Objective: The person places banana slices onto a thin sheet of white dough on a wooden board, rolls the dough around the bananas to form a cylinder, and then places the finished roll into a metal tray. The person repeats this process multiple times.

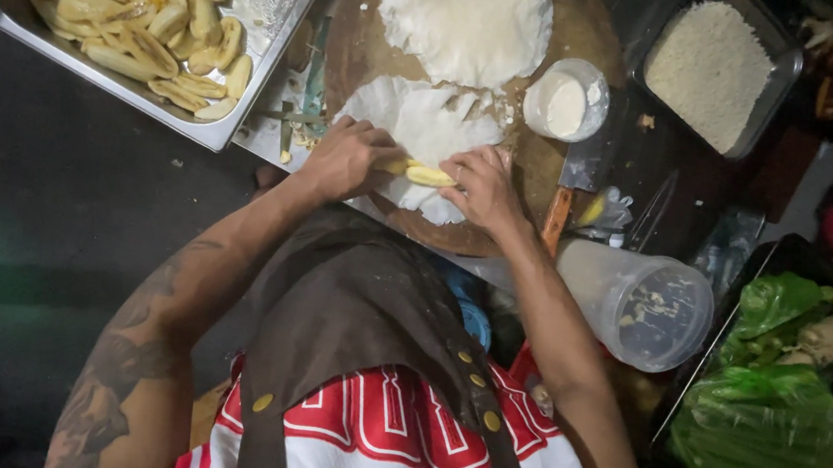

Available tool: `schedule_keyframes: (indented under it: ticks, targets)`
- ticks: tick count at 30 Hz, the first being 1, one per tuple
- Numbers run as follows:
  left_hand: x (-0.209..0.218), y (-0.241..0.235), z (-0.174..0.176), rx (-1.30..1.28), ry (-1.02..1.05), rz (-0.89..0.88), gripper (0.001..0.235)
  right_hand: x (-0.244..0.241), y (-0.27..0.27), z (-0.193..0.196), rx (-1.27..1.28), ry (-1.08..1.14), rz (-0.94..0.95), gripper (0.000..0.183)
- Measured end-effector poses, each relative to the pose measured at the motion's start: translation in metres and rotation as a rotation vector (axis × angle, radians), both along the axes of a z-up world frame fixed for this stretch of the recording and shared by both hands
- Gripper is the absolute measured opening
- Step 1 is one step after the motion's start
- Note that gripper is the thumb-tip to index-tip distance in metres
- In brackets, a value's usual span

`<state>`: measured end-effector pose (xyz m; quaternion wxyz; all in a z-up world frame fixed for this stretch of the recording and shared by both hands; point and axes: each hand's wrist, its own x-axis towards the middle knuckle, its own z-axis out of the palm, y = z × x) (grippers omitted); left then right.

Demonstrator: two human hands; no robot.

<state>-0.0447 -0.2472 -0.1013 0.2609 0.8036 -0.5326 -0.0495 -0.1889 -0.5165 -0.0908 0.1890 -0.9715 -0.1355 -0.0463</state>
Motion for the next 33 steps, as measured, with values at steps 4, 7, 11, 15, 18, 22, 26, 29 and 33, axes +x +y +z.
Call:
schedule_keyframes:
  ticks: [4,7,11,15,18,22,26,29,33]
  targets:
    - [-0.001,-0.001,-0.004,-0.008,0.036,-0.001,0.037,-0.001,-0.003,-0.009,0.009,0.015,-0.017,0.041]
    - [0.0,-0.001,0.002,0.028,0.016,0.006,0.038,-0.002,-0.005,-0.008,-0.002,-0.03,-0.03,0.047]
    - [0.006,-0.001,0.014,0.066,-0.009,0.057,0.052,-0.002,-0.023,-0.005,0.099,-0.091,-0.13,0.044]
    - [0.027,-0.023,-0.006,0.071,-0.06,0.191,0.035,0.009,-0.041,-0.015,0.16,-0.265,-0.3,0.018]
    - [0.047,-0.059,-0.026,0.065,-0.034,0.203,0.036,0.026,0.001,0.066,0.047,-0.141,-0.416,0.034]
    - [0.048,-0.094,-0.045,0.11,-0.125,0.264,0.036,0.031,-0.02,0.012,0.113,-0.109,-0.497,0.028]
    - [0.048,-0.104,-0.06,0.139,-0.073,0.261,0.028,0.031,-0.032,-0.017,0.148,-0.206,-0.491,0.014]
    - [0.049,-0.095,-0.042,0.159,0.04,0.245,0.024,0.035,-0.035,-0.027,0.178,-0.262,-0.479,0.012]
    - [0.052,-0.089,-0.033,0.18,0.138,0.255,0.021,0.04,-0.028,-0.013,0.217,-0.3,-0.449,0.01]
